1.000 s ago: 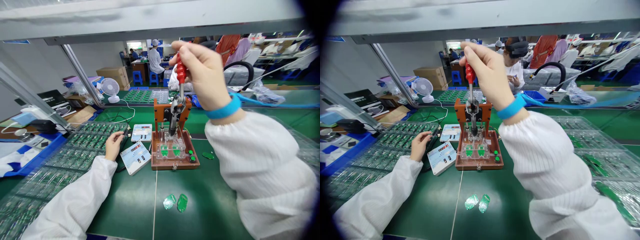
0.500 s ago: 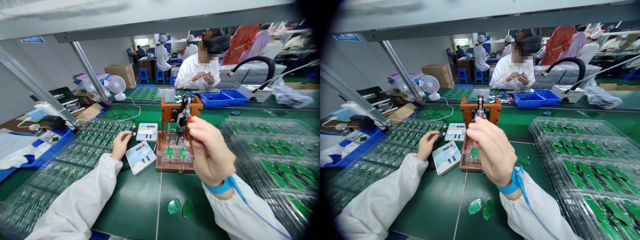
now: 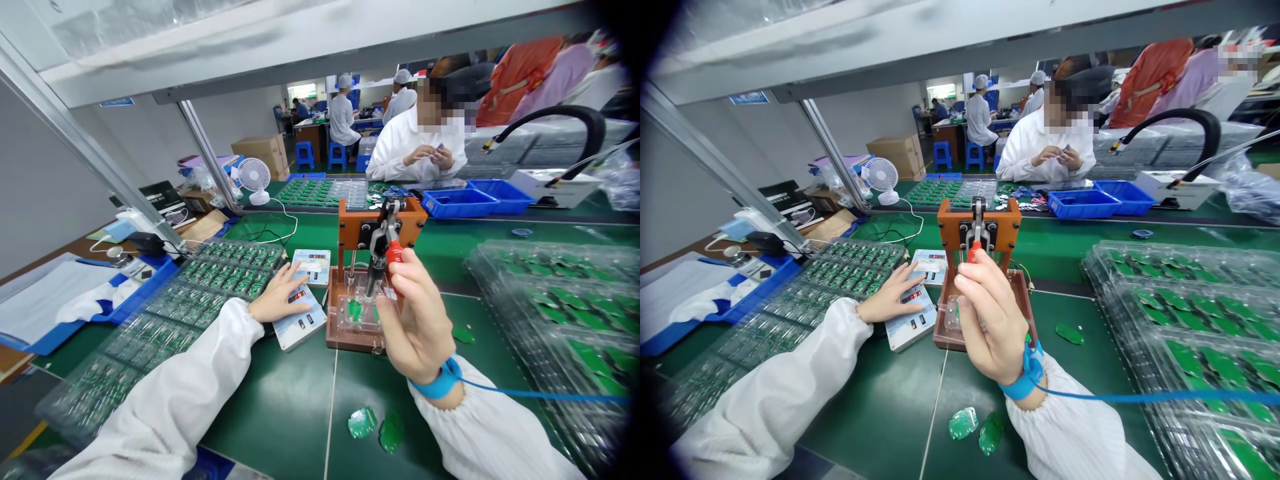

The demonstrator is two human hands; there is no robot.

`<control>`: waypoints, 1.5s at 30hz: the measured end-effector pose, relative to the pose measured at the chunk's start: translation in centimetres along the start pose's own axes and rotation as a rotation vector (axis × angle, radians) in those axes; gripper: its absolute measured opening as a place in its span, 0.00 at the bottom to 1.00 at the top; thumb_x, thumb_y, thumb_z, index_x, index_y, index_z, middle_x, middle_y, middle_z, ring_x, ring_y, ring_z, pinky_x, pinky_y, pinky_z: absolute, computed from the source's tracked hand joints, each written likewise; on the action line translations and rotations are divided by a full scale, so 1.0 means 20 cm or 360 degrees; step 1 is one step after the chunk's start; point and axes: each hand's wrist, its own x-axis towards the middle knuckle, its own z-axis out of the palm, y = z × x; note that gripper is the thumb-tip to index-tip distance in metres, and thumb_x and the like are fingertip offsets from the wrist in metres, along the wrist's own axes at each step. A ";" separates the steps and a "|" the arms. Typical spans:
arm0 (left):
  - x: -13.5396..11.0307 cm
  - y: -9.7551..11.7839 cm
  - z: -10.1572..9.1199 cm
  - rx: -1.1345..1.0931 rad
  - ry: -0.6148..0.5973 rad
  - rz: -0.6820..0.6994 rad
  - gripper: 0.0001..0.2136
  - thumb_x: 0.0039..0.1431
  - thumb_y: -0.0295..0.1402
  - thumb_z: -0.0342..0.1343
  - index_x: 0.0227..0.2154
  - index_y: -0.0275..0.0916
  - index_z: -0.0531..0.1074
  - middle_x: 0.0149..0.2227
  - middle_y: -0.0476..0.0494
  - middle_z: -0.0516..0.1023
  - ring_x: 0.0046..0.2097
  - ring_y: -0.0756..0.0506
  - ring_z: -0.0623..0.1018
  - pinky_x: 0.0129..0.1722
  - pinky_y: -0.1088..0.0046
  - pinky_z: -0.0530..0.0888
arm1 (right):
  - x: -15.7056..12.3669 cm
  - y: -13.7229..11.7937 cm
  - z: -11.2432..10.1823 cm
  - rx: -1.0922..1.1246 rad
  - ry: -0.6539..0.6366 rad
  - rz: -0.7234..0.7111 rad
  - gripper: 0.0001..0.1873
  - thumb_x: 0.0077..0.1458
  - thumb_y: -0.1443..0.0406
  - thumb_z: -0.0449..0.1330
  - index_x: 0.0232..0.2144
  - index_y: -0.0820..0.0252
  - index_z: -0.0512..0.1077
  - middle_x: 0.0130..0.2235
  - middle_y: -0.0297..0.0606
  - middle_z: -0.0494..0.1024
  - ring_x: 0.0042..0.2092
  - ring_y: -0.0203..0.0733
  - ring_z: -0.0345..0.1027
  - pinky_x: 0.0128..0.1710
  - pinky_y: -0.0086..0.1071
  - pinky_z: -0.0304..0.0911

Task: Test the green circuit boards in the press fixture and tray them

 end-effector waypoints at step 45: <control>0.10 0.06 -0.15 0.0475 -0.0754 -0.0119 0.58 0.48 0.62 0.64 0.73 0.39 0.42 0.74 0.33 0.25 0.73 0.25 0.31 0.70 0.44 0.45 | 0.04 -0.01 -0.04 -0.0011 -0.0129 -0.0071 0.37 0.56 0.82 0.59 0.65 0.55 0.64 0.58 0.43 0.74 0.67 0.52 0.62 0.65 0.53 0.67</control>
